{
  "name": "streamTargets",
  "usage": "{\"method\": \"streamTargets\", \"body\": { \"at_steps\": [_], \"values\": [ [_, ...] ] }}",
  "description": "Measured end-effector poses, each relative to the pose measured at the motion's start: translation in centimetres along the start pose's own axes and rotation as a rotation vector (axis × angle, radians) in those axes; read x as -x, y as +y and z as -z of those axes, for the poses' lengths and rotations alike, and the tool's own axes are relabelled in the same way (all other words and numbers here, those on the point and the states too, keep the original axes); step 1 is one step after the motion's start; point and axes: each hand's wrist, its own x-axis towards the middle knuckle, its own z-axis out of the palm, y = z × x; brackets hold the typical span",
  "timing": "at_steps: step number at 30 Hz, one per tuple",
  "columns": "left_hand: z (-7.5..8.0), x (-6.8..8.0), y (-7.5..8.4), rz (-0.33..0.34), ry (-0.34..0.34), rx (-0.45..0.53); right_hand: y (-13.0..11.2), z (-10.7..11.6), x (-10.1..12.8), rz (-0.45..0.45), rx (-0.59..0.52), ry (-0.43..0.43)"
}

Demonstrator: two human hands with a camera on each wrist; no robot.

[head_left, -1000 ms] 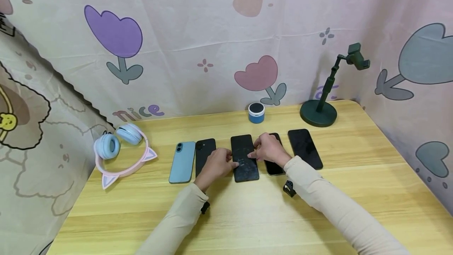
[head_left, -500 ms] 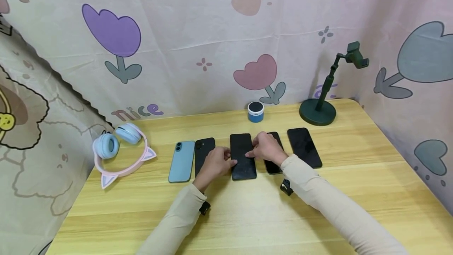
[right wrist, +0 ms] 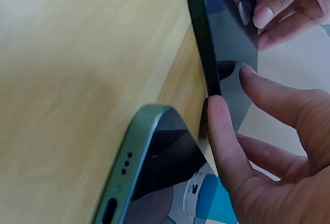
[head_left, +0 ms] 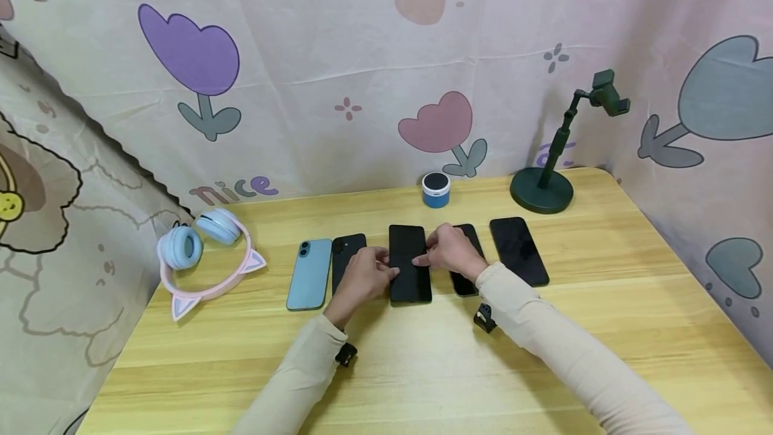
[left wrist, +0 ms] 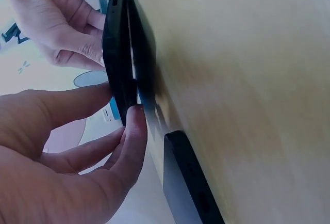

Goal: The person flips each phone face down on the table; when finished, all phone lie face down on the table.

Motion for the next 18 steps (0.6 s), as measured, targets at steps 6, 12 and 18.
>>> {"method": "streamTargets", "body": {
  "at_steps": [6, 12, 18],
  "values": [
    [0.5, 0.3, -0.2, 0.003, 0.008, 0.106, -0.2, -0.2, 0.1, -0.002, -0.08, -0.004],
    [1.0, 0.5, -0.8, -0.031, 0.02, 0.184, -0.3, -0.6, 0.2, -0.027, -0.151, -0.007],
    [1.4, 0.7, -1.1, -0.047, 0.035, 0.22, -0.4, -1.0, 0.2, -0.03, -0.205, -0.004]
  ]
}}
